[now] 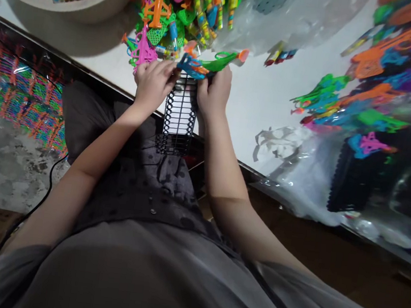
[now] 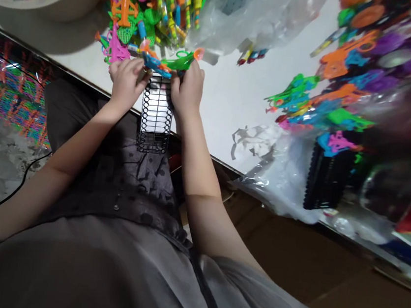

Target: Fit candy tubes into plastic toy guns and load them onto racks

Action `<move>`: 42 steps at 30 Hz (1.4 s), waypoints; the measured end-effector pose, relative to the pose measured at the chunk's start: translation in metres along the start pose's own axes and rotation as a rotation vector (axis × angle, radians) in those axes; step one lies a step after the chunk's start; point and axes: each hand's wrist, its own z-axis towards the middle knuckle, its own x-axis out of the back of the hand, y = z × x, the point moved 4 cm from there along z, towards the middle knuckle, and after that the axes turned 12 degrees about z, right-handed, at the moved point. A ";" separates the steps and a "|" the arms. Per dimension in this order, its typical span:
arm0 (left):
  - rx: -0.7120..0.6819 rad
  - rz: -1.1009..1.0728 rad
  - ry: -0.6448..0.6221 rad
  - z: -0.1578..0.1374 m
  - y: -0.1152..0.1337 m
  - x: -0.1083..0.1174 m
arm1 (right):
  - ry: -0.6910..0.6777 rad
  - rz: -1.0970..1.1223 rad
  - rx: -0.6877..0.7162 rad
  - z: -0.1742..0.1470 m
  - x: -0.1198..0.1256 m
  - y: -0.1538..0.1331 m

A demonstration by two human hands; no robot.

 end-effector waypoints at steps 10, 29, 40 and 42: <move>-0.012 0.052 0.056 0.001 0.003 -0.001 | 0.022 0.018 0.006 0.001 0.000 -0.006; -0.118 0.325 0.085 -0.005 0.007 0.003 | -0.018 0.116 -0.007 0.002 0.000 -0.022; -0.111 0.375 0.087 -0.008 0.010 0.005 | -0.039 0.064 0.019 0.004 -0.002 -0.022; -0.101 0.375 0.088 -0.008 0.010 0.005 | -0.045 0.056 0.021 0.005 -0.002 -0.023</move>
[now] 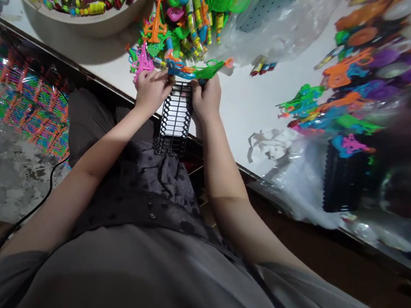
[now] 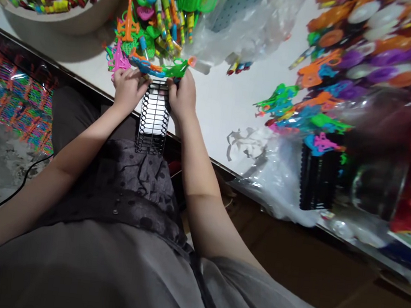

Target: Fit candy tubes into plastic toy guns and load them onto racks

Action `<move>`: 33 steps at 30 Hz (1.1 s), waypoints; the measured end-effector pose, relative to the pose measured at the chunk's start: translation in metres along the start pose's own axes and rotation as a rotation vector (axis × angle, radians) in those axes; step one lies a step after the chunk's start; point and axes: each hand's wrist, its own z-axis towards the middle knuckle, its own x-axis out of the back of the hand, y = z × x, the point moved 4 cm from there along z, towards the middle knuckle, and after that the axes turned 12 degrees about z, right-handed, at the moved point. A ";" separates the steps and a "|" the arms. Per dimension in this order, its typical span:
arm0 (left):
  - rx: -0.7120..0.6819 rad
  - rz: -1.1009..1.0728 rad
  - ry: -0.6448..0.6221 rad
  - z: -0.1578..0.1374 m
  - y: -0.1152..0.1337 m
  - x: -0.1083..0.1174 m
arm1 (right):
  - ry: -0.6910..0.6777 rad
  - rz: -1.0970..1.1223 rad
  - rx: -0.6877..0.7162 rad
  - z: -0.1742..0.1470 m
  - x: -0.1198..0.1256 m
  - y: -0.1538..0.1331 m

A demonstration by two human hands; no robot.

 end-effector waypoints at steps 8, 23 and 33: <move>-0.036 0.048 -0.015 -0.002 0.000 0.001 | -0.001 -0.011 -0.015 0.000 0.000 -0.001; -0.128 -0.152 0.206 0.008 0.000 0.016 | 0.061 -0.014 0.086 0.011 -0.004 -0.017; -0.047 -0.137 0.119 0.006 0.000 0.017 | 0.054 -0.057 -0.044 0.006 -0.001 -0.022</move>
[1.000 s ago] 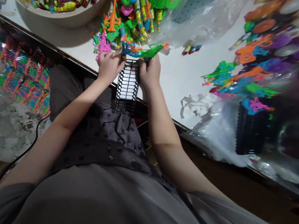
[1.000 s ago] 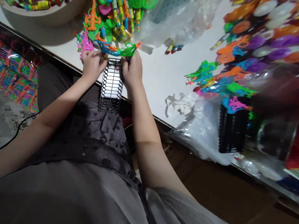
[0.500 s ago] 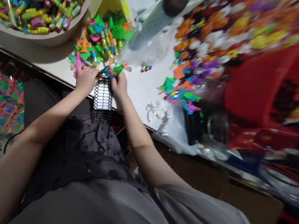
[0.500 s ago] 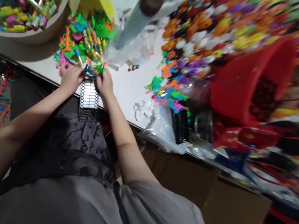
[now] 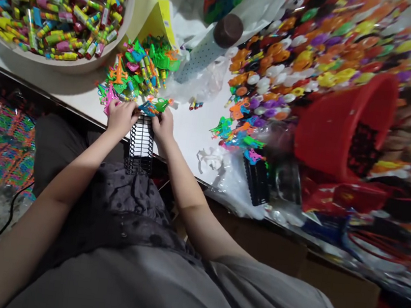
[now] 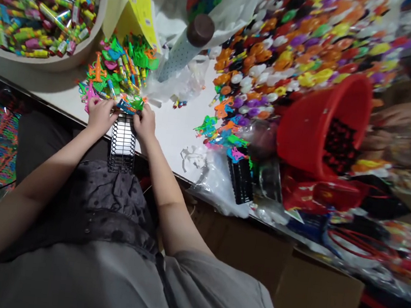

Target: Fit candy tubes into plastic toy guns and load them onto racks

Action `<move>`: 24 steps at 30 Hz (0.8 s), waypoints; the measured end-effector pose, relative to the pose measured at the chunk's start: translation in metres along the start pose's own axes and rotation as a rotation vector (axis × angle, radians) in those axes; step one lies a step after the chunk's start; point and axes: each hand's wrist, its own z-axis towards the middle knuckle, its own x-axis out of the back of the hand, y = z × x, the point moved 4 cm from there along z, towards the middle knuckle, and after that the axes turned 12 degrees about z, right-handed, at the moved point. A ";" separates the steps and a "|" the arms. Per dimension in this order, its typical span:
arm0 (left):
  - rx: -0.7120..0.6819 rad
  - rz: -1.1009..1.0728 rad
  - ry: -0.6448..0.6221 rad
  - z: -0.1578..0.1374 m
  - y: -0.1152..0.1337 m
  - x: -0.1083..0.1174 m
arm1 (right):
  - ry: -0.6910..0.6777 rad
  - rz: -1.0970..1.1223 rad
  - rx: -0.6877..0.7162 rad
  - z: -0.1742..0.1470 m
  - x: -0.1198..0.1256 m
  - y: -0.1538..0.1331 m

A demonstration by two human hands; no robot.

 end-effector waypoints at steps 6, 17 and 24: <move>0.020 -0.061 -0.033 -0.003 0.008 -0.001 | 0.014 -0.026 -0.028 -0.010 0.003 -0.002; 0.004 0.045 -0.128 -0.005 0.017 0.003 | 0.150 0.011 -0.091 -0.016 -0.006 0.005; 0.132 0.109 -0.046 -0.045 -0.001 0.020 | 0.176 -0.014 -0.120 -0.020 -0.007 0.007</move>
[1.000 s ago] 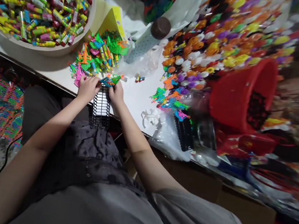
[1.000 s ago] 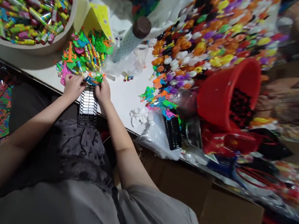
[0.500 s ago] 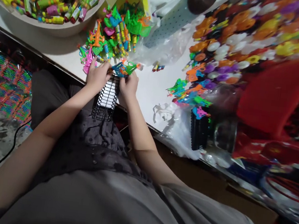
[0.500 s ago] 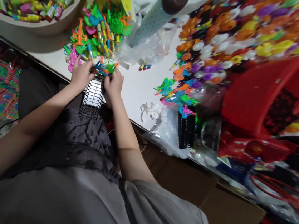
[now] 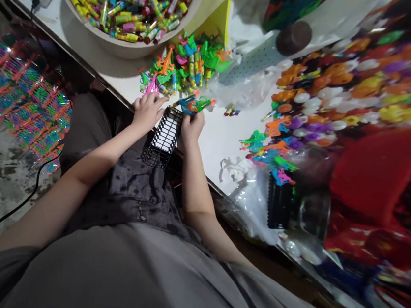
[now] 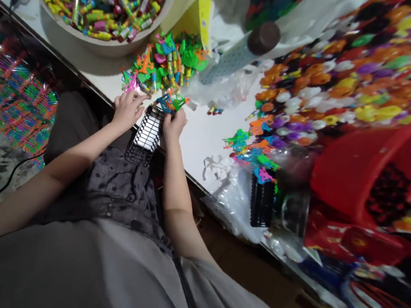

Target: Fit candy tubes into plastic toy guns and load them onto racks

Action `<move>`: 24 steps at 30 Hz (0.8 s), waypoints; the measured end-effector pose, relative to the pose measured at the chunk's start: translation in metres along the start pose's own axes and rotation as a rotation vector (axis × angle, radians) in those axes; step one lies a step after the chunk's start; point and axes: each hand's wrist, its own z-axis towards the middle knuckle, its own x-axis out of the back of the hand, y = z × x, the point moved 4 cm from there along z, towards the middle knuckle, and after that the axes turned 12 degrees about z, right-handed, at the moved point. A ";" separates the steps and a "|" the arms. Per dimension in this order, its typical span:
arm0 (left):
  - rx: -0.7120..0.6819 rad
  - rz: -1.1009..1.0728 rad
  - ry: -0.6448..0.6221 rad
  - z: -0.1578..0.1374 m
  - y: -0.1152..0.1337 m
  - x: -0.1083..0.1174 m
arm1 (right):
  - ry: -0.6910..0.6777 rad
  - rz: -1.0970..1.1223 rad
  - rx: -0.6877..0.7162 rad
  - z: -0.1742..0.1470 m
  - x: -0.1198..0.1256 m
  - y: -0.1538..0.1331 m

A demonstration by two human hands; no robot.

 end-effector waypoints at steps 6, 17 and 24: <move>0.029 0.083 0.005 -0.014 -0.019 0.001 | -0.084 -0.069 -0.089 0.008 0.000 -0.005; 0.170 -0.029 0.107 -0.045 -0.038 0.041 | -0.155 0.009 0.228 0.043 0.084 -0.102; 0.359 -0.501 0.253 -0.104 -0.079 0.051 | -0.466 -0.498 0.352 0.093 -0.026 -0.144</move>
